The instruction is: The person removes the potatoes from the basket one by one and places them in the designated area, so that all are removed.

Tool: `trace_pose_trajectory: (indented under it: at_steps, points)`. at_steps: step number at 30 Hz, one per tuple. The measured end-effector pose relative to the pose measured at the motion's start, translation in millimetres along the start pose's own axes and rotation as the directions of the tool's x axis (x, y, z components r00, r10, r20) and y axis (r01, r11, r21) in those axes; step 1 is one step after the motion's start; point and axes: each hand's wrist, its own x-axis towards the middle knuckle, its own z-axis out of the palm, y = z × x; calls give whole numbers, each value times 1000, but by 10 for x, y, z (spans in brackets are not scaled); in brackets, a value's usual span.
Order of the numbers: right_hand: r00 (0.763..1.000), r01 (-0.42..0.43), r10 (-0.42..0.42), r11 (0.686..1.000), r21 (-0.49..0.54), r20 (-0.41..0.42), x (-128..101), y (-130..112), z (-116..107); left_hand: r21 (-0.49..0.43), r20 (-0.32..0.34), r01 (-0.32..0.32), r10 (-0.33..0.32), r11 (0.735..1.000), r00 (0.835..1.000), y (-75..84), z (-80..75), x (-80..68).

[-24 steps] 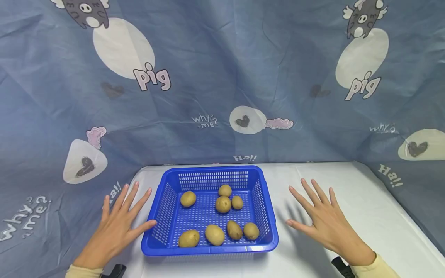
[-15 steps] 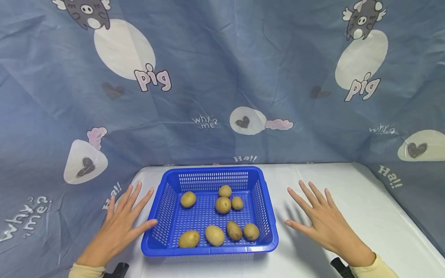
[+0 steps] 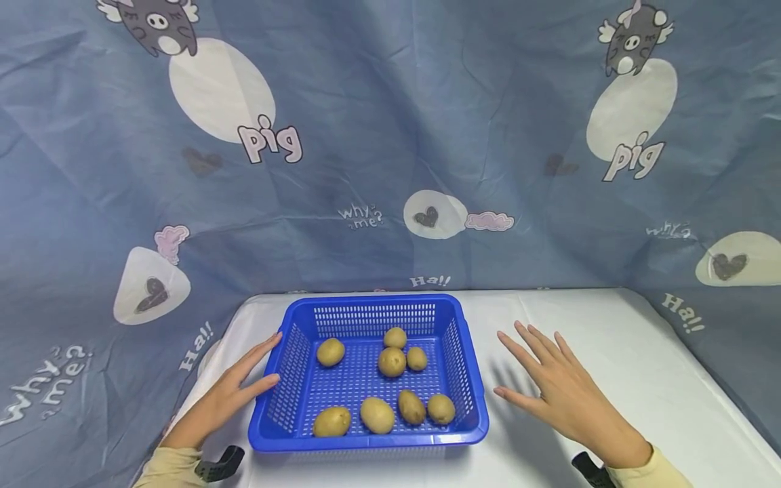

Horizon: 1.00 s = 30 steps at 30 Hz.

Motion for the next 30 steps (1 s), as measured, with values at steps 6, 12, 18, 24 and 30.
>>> trace_pose_trajectory:
  at_steps: [6, 12, 18, 24, 30]
  points:
    - [1000, 12, -12, 1000, -8, -5, 8, -21, -4, -112, 0, 8, -8, 994, 1000, -122, 26, 19]
    - [1000, 16, -16, 1000, -7, -6, 31, -43, -20, -234, -3, -28, 28, 972, 1000, -213, 41, 61]
    - [998, 54, -54, 999, 4, -27, 98, -77, -17, -284, -15, -72, 71, 956, 997, -290, 81, 76]
    - [999, 34, -33, 999, 37, -36, 184, -134, -2, -292, -29, -75, 69, 954, 997, -321, 113, 69]
    - [1000, -7, 9, 996, 91, -20, 260, -186, -10, -331, -25, -88, 84, 940, 996, -326, 130, 85]
